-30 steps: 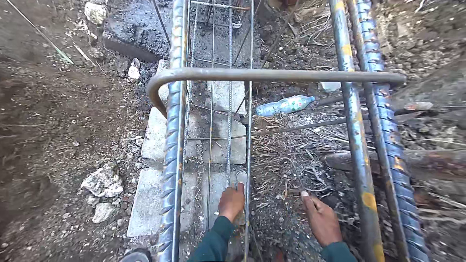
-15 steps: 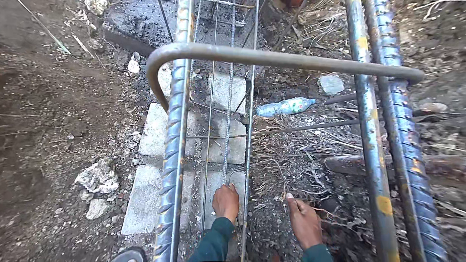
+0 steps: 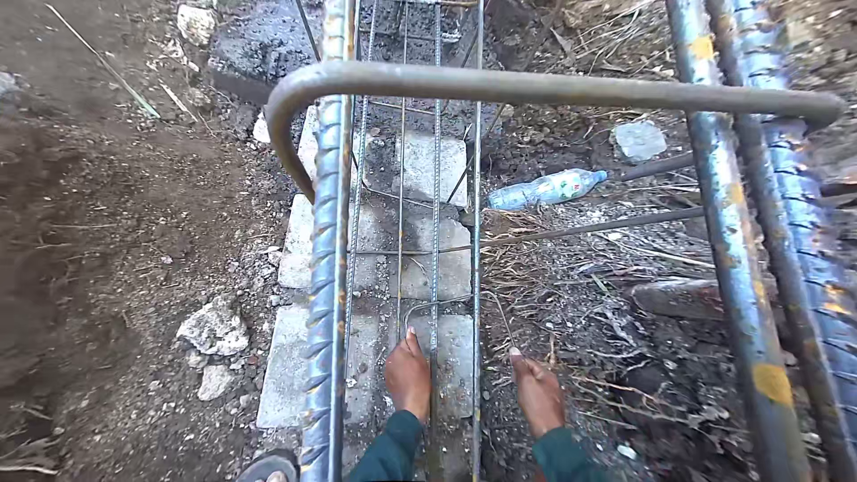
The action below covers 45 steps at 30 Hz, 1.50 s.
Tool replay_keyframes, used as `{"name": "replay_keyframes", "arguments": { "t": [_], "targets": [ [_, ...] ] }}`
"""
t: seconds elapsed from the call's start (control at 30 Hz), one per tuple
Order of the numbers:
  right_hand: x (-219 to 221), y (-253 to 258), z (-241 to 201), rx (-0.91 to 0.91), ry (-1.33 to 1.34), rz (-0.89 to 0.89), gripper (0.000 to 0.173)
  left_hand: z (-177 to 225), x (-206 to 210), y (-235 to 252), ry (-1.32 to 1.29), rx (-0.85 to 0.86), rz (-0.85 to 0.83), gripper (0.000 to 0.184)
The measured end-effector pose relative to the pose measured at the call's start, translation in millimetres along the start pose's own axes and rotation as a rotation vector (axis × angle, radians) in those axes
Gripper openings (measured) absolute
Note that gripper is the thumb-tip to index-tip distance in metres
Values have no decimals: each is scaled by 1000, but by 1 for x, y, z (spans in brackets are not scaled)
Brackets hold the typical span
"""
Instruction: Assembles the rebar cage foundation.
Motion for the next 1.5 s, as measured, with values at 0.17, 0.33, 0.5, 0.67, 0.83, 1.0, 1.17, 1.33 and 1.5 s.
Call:
{"name": "replay_keyframes", "arguments": {
  "t": [0.17,0.33,0.5,0.67,0.83,1.0,1.17,1.33,1.5],
  "targets": [
    [39,10,-17,-51,-61,-34,43,-24,-30,-13,-93,-84,112,53],
    [74,11,-59,-89,-57,-91,47,-8,-75,-19,-284,-70,214,41],
    [35,-1,-14,-45,4,-10,49,-13,-26,-11,-165,-18,-47,43],
    [35,-10,22,35,57,96,50,5,-8,-3,30,7,-158,56],
    [27,-32,62,188,142,191,49,27,-1,-14,189,36,-241,52],
    [17,-19,29,135,-86,237,51,16,5,4,147,-38,-210,57],
    [-4,9,8,20,-200,284,49,19,-5,11,65,-135,-266,75],
    [-2,18,-1,-23,-172,248,49,32,-18,9,98,-113,-272,68],
    [10,26,2,-10,-135,153,50,29,-16,0,109,-74,-284,58]
  ]
}}
Point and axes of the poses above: each hand's wrist, its own y-axis towards the middle knuckle, its own x-axis out of the palm, z = x × y, the point moved 7 cm from there along y, towards the middle knuckle, and after that the axes turned 3 degrees about x, right-handed, at the moved point
